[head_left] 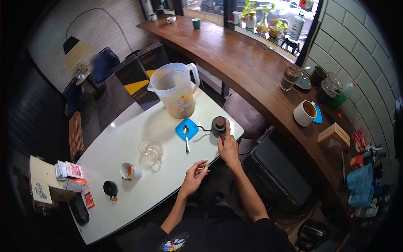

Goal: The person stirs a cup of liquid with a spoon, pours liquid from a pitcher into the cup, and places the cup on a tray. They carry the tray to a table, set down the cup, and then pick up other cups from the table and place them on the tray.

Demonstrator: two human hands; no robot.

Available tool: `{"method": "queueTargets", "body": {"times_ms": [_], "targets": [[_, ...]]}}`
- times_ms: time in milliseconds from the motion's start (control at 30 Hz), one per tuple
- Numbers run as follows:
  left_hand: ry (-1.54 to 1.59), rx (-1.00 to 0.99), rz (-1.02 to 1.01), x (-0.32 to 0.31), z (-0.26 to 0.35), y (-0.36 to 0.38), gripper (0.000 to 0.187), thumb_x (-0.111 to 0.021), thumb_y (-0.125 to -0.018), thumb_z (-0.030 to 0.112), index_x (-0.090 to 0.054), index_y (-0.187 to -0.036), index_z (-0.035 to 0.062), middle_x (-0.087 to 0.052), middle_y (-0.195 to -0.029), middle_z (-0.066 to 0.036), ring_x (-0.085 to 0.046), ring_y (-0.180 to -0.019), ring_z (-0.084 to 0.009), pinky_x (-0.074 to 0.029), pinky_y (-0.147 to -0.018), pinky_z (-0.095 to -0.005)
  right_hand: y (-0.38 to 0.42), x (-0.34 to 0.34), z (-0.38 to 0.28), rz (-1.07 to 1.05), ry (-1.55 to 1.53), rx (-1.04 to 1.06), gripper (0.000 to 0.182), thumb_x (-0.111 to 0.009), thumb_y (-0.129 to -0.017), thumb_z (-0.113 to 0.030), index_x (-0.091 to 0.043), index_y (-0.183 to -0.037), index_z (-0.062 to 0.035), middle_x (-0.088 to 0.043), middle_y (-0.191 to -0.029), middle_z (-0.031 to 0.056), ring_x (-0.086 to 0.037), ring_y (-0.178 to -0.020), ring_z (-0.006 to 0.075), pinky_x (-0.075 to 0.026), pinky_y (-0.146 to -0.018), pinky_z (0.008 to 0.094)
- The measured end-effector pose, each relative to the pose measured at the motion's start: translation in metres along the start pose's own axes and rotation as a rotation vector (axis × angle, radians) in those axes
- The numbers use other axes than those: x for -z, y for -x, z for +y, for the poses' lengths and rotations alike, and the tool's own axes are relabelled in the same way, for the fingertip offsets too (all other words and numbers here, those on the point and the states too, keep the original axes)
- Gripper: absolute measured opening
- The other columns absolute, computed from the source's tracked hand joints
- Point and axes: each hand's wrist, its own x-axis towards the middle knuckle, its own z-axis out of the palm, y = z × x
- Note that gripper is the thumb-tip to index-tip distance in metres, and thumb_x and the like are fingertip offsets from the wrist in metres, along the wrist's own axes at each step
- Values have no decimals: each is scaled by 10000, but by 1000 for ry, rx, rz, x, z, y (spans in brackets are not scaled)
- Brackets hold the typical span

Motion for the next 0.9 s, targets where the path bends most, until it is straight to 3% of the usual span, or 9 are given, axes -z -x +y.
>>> {"method": "queueTargets", "body": {"times_ms": [67,333,467,600,733,767,800,867,900], "targets": [[8,-22,59,10,3,10,365,-546,-946,160,-486,-1260,-17,-597,-1094,-139,-601,-956,-173,-494,-848,-296,-10,-3,-4,-228,108,-59,876,-548,-802,-47,-5,-1487,-95,-622,-723,274,-610,-673,454,-474,-639,527],[-315,-370,769,102,30,71,299,-611,-882,62,-563,-1170,-3,-609,-1043,-80,-586,-959,-142,-476,-801,-265,-12,-10,-3,-263,229,-71,919,-506,-753,31,9,-1493,-143,-624,-716,271,-625,-662,434,-471,-627,518],[-667,-454,1120,165,41,103,417,-728,-766,112,-572,-1139,9,-609,-1084,-120,-572,-997,-238,-467,-809,-334,-2,-11,-7,-207,168,-41,899,-497,-741,25,-46,-1497,-158,-618,-719,279,-617,-666,446,-450,-623,521],[-803,-270,1039,209,48,124,790,-838,-648,251,-440,-1292,25,-498,-1244,-179,-487,-1150,-306,-448,-903,-402,13,-6,-33,-185,81,16,876,-499,-751,20,-94,-1497,-197,-634,-820,284,-622,-725,454,-449,-638,513],[-730,-206,856,226,36,116,908,-861,-616,282,-387,-1338,2,-484,-1262,-200,-500,-1167,-345,-455,-940,-420,26,3,-87,-250,-57,77,878,-465,-741,97,-129,-1494,-205,-584,-1141,290,-611,-963,425,-495,-774,481],[-680,-172,797,229,34,110,934,-866,-608,290,-376,-1346,-6,-487,-1267,-206,-510,-1166,-351,-461,-941,-419,28,7,-102,-350,-110,-47,876,-436,-724,136,-147,-1489,-178,-508,-1258,295,-553,-1091,407,-488,-891,454],[-675,-170,791,234,27,105,934,-866,-608,290,-376,-1346,-6,-487,-1267,-206,-510,-1166,-351,-461,-941,-419,32,7,-114,-348,-103,-52,876,-436,-724,136,-147,-1489,-178,-508,-1258,295,-553,-1091,407,-488,-891,454],[-731,-189,749,247,13,93,971,-870,-596,311,-361,-1357,-10,-496,-1283,-217,-531,-1155,-343,-476,-935,-398,40,4,-137,-349,-211,83,831,-399,-741,161,-181,-1496,-108,-511,-1321,205,-573,-814,106,-462,-705,221],[-801,-202,793,249,12,87,869,-872,-581,317,-460,-1275,-5,-587,-1179,-202,-591,-1080,-311,-503,-883,-376,43,2,-152,-372,-265,92,816,-388,-736,173,-188,-1488,-72,-462,-1367,219,-598,-941,145,-478,-795,255]]}}
